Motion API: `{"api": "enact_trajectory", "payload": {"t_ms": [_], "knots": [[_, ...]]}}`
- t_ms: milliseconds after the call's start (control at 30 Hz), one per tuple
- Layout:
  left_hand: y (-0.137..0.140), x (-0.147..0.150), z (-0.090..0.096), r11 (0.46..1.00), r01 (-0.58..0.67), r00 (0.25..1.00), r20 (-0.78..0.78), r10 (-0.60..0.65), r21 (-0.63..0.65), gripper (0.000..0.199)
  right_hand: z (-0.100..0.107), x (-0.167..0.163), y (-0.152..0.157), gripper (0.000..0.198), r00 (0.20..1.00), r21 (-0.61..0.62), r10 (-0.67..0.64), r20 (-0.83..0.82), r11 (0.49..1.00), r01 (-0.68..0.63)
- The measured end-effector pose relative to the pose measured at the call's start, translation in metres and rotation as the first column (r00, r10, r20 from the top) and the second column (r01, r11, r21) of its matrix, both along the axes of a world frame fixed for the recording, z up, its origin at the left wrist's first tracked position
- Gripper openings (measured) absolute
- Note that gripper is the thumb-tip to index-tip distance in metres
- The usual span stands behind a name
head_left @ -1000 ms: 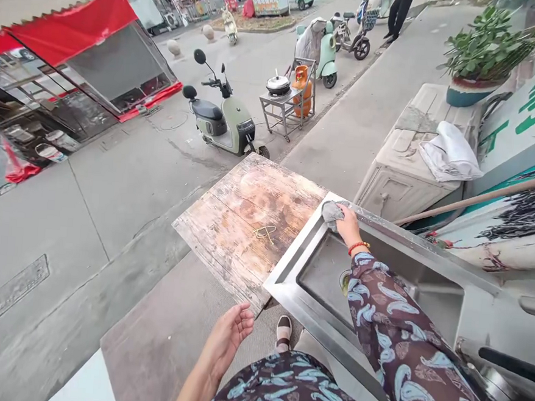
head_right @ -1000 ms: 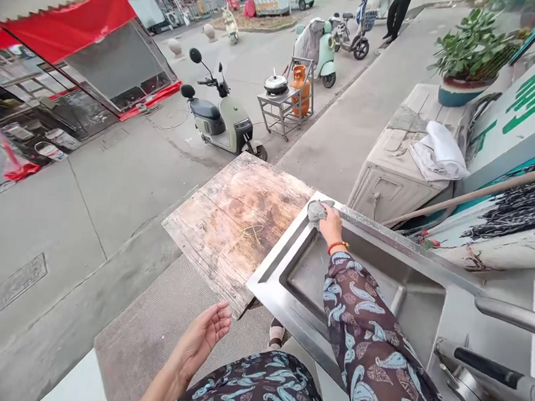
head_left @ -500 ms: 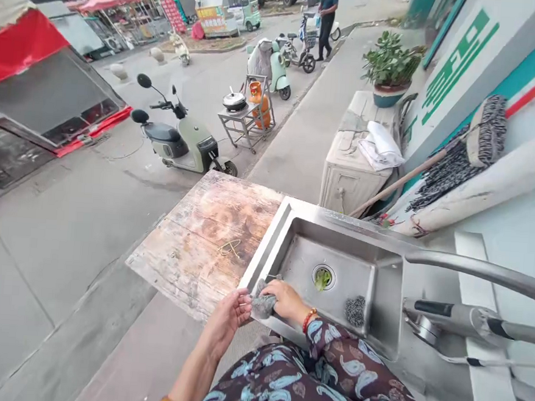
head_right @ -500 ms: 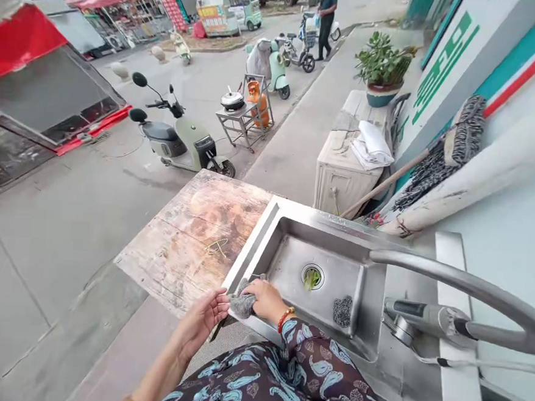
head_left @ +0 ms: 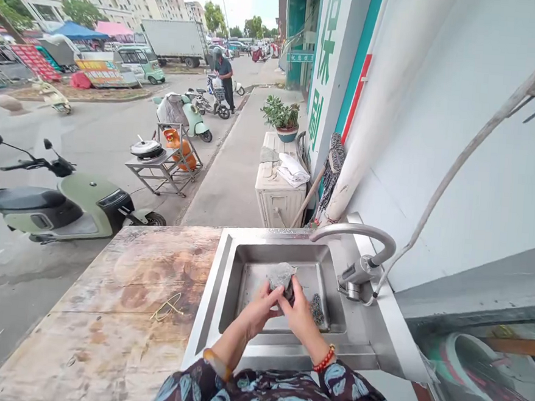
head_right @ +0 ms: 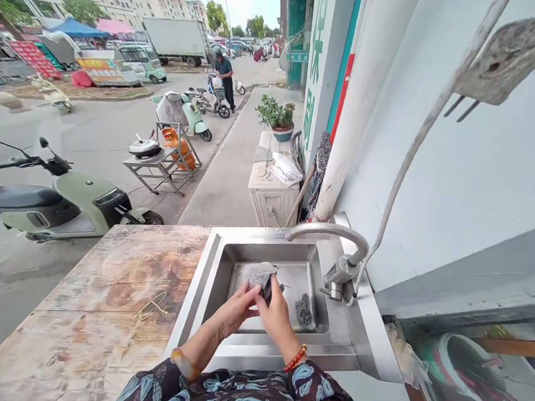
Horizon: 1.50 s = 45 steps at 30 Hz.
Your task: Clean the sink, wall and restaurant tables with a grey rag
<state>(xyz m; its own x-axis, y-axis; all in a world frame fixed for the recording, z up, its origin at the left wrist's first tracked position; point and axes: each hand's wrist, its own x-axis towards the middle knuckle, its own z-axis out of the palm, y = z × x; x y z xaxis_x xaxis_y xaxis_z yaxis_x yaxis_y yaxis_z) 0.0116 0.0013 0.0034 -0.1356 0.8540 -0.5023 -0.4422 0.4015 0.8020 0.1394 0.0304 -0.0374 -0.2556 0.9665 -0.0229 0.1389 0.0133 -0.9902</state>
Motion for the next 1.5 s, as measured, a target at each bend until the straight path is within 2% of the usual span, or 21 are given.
{"api": "enact_trajectory", "payload": {"t_ms": [67, 167, 267, 333, 367, 433, 533, 600, 700, 800, 867, 900, 933, 1000, 1067, 1167, 1200, 1267, 1333, 1367, 1500], "knots": [[0.014, 0.01, 0.0, 0.999, 0.007, 1.0, 0.03, -0.008, 0.044, 0.05, 0.007, 0.004, -0.008, 0.081, 0.992, 0.036, 0.098, -0.079, 0.995, -0.095], [0.021, 0.007, -0.003, 0.998, -0.009, 1.0, 0.019, 0.008, 0.057, 0.052, 0.014, 0.028, -0.005, 0.074, 0.966, 0.017, 0.213, -0.145, 0.977, -0.213], [0.017, -0.004, -0.007, 0.998, -0.053, 0.998, -0.037, 0.054, 0.036, 0.052, 0.015, 0.058, 0.009, 0.058, 0.984, 0.001, 0.168, -0.062, 0.986, -0.169], [0.012, -0.008, -0.009, 0.989, -0.142, 0.987, -0.075, 0.139, -0.028, 0.049, 0.014, 0.065, 0.015, 0.058, 0.993, 0.008, 0.118, 0.015, 0.993, -0.118], [0.01, -0.009, -0.009, 0.982, -0.181, 0.981, -0.086, 0.176, -0.057, 0.048, 0.014, 0.063, 0.015, 0.061, 0.99, 0.01, 0.131, 0.045, 0.991, -0.131], [0.003, -0.01, -0.009, 0.976, -0.202, 0.977, -0.078, 0.196, -0.082, 0.046, 0.013, 0.047, 0.011, 0.07, 0.967, 0.031, 0.238, 0.091, 0.97, -0.242], [-0.008, -0.013, -0.005, 0.987, -0.14, 0.99, -0.01, 0.139, -0.082, 0.045, 0.008, 0.008, 0.004, 0.083, 0.927, 0.101, 0.353, 0.129, 0.925, -0.366], [-0.017, -0.021, -0.001, 0.992, -0.096, 0.995, 0.034, 0.099, -0.077, 0.046, 0.001, -0.017, 0.006, 0.077, 0.934, 0.116, 0.35, 0.079, 0.927, -0.357], [-0.027, -0.041, 0.001, 0.996, -0.054, 0.996, 0.065, 0.058, -0.072, 0.046, -0.016, -0.047, 0.021, 0.05, 0.942, 0.02, 0.316, -0.114, 0.948, -0.316], [-0.033, -0.064, 0.0, 0.991, -0.094, 0.995, 0.029, 0.097, -0.095, 0.048, -0.029, -0.066, 0.055, 0.038, 0.948, -0.147, 0.125, -0.294, 0.974, -0.174], [-0.037, -0.078, -0.004, 0.984, -0.141, 0.99, -0.006, 0.142, -0.112, 0.048, -0.033, -0.066, 0.092, 0.045, 0.936, -0.198, -0.092, -0.341, 0.98, 0.025], [-0.039, -0.085, -0.006, 0.978, -0.167, 0.986, -0.018, 0.166, -0.125, 0.048, -0.034, -0.061, 0.115, 0.049, 0.928, -0.181, -0.212, -0.305, 0.97, 0.162], [-0.041, -0.091, -0.009, 0.971, -0.193, 0.981, -0.027, 0.191, -0.143, 0.047, -0.036, -0.052, 0.139, 0.051, 0.914, -0.133, -0.331, -0.233, 0.942, 0.307], [-0.048, -0.102, -0.015, 0.954, -0.239, 0.971, -0.032, 0.237, -0.183, 0.045, -0.039, -0.028, 0.187, 0.052, 0.839, 0.022, -0.543, -0.038, 0.839, 0.544], [-0.057, -0.111, -0.021, 0.932, -0.278, 0.96, -0.033, 0.278, -0.231, 0.043, -0.047, -0.002, 0.228, 0.053, 0.747, 0.116, -0.658, 0.093, 0.752, 0.649], [-0.067, -0.123, -0.03, 0.904, -0.316, 0.947, -0.034, 0.32, -0.286, 0.044, -0.065, 0.008, 0.262, 0.053, 0.677, 0.139, -0.708, 0.201, 0.705, 0.695], [-0.07, -0.127, -0.032, 0.898, -0.326, 0.943, -0.032, 0.332, -0.295, 0.045, -0.071, 0.001, 0.265, 0.05, 0.669, 0.165, -0.699, 0.252, 0.712, 0.682], [-0.073, -0.133, -0.034, 0.889, -0.347, 0.934, -0.025, 0.356, -0.301, 0.047, -0.081, -0.03, 0.262, 0.045, 0.694, 0.254, -0.615, 0.374, 0.788, 0.561], [-0.073, -0.139, -0.035, 0.88, -0.37, 0.924, -0.017, 0.383, -0.298, 0.046, -0.086, -0.076, 0.248, 0.042, 0.745, 0.33, -0.46, 0.483, 0.884, 0.332], [-0.073, -0.141, -0.034, 0.875, -0.383, 0.918, -0.015, 0.396, -0.297, 0.046, -0.087, -0.101, 0.239, 0.042, 0.77, 0.346, -0.378, 0.514, 0.913, 0.217], [-0.077, -0.148, -0.033, 0.848, -0.44, 0.888, -0.002, 0.46, -0.295, 0.049, -0.084, -0.199, 0.195, 0.045, 0.856, 0.34, -0.132, 0.5, 0.939, -0.054]]}}
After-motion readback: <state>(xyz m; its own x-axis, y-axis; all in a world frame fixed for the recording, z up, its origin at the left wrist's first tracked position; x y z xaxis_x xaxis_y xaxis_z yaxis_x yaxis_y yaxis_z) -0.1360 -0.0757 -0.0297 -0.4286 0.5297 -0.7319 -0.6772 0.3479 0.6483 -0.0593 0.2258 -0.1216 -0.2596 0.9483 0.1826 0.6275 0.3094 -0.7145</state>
